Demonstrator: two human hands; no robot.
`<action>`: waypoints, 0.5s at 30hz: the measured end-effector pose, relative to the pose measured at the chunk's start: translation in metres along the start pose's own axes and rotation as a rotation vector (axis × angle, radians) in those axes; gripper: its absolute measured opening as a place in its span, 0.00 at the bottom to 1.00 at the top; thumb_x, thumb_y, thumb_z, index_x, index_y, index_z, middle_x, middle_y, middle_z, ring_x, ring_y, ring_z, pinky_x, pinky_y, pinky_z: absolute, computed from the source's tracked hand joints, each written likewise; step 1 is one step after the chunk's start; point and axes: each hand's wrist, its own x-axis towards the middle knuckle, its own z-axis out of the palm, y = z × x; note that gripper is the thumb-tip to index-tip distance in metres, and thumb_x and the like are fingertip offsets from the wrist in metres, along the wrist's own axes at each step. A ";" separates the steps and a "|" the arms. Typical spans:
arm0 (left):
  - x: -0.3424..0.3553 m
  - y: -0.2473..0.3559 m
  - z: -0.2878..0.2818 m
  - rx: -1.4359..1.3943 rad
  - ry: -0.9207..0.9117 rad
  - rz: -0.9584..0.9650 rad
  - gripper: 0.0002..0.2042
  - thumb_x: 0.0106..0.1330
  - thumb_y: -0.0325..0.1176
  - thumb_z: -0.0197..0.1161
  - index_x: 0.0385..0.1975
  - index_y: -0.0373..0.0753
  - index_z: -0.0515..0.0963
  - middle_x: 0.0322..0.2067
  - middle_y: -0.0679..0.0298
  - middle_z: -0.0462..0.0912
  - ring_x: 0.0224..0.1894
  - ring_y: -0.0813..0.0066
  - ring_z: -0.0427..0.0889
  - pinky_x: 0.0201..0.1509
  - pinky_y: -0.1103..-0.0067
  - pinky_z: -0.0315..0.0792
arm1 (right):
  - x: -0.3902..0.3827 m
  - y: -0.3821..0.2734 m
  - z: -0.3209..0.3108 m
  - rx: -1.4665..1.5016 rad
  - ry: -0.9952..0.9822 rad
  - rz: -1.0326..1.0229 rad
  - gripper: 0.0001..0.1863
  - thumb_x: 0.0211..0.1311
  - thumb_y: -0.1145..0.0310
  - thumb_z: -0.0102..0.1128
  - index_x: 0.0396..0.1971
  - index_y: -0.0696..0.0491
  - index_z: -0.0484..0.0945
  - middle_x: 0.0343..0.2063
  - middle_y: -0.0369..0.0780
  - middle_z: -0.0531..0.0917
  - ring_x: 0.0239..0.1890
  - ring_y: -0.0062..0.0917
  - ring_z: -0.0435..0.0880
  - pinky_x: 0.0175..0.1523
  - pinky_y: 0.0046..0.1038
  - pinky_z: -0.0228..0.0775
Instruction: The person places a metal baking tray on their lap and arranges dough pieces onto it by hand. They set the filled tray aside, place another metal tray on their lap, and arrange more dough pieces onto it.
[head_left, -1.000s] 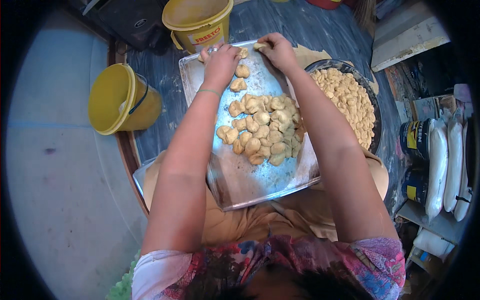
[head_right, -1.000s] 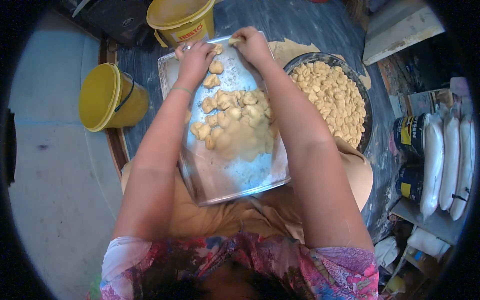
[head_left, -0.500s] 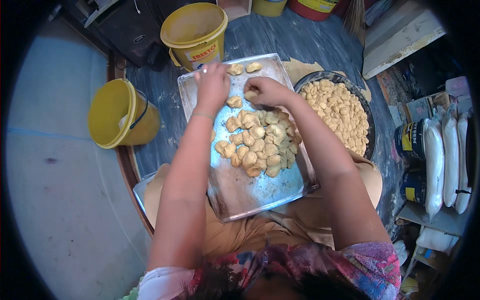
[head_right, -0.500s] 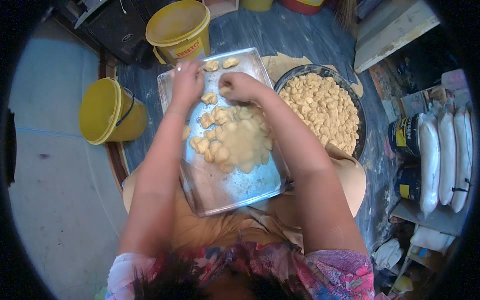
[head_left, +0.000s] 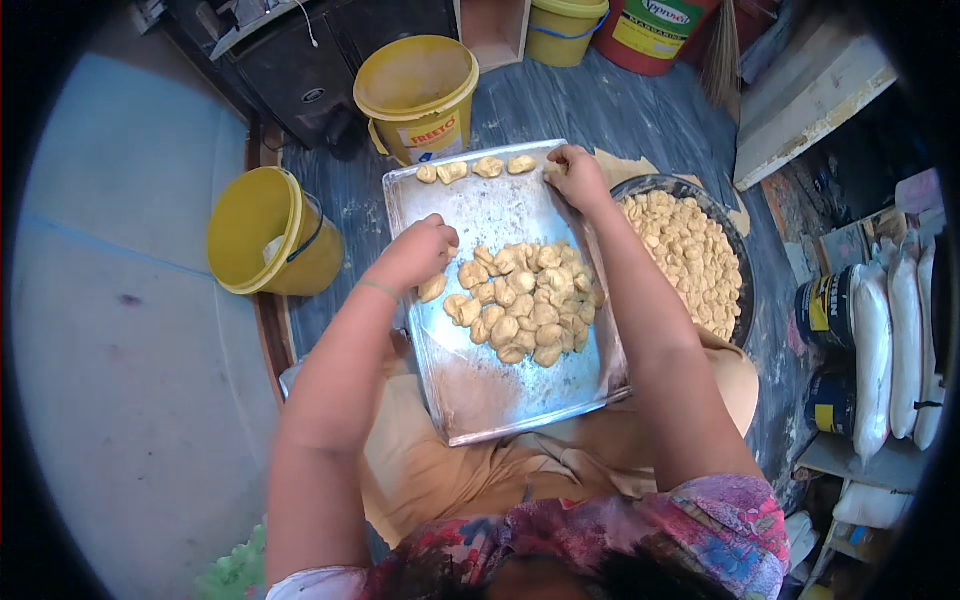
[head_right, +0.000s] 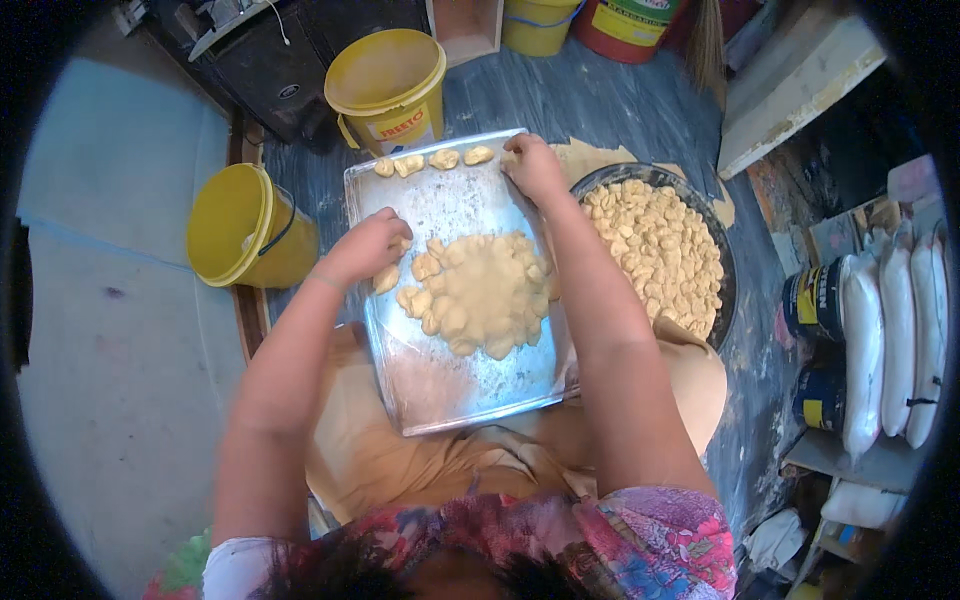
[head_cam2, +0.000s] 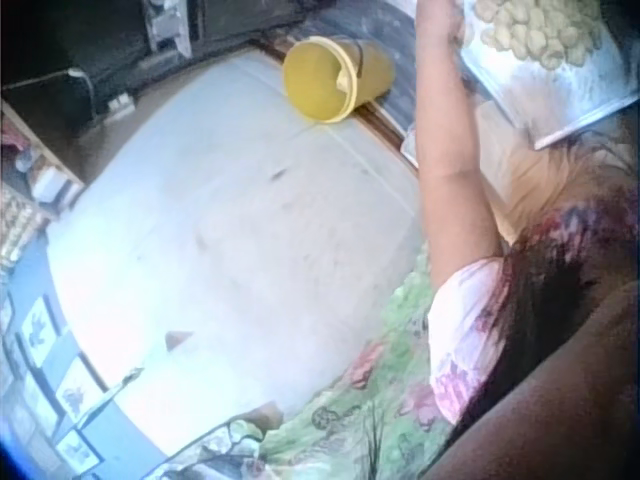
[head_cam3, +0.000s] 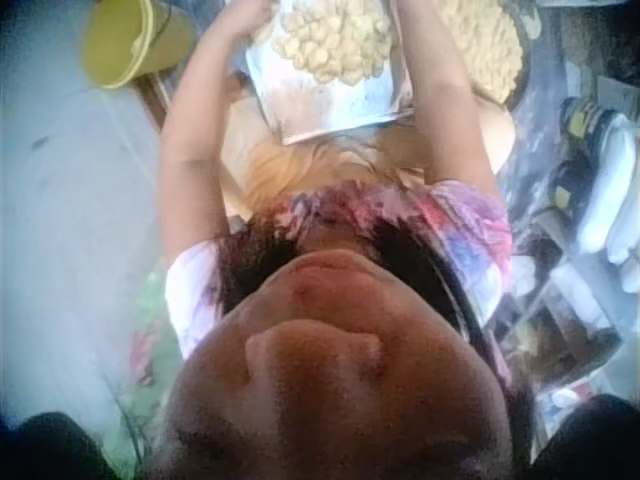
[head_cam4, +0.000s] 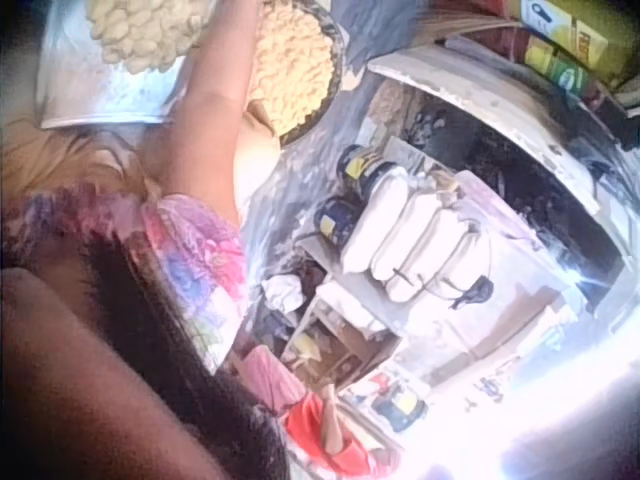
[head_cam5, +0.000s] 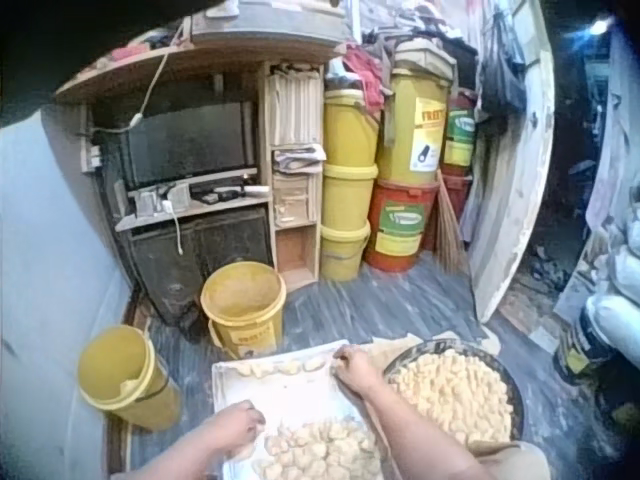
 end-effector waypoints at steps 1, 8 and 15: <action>0.001 0.002 -0.003 -0.007 0.042 -0.011 0.09 0.55 0.25 0.57 0.36 0.38 0.79 0.38 0.53 0.76 0.44 0.53 0.76 0.50 0.68 0.71 | 0.007 0.005 0.005 -0.001 0.002 -0.008 0.22 0.43 0.74 0.61 0.44 0.51 0.79 0.43 0.46 0.78 0.49 0.39 0.76 0.54 0.33 0.69; 0.023 -0.010 0.009 0.050 0.352 -0.046 0.08 0.57 0.25 0.56 0.36 0.36 0.78 0.38 0.52 0.76 0.44 0.52 0.76 0.50 0.66 0.71 | 0.027 -0.021 0.028 -0.106 -0.136 -0.181 0.20 0.48 0.67 0.67 0.45 0.48 0.79 0.43 0.42 0.78 0.51 0.37 0.74 0.58 0.33 0.65; 0.032 -0.021 0.012 0.092 0.427 -0.116 0.09 0.59 0.28 0.57 0.38 0.37 0.78 0.41 0.52 0.76 0.46 0.52 0.76 0.50 0.65 0.71 | 0.023 -0.017 0.027 0.051 -0.091 -0.216 0.24 0.47 0.67 0.68 0.49 0.48 0.78 0.42 0.43 0.79 0.51 0.36 0.74 0.58 0.33 0.64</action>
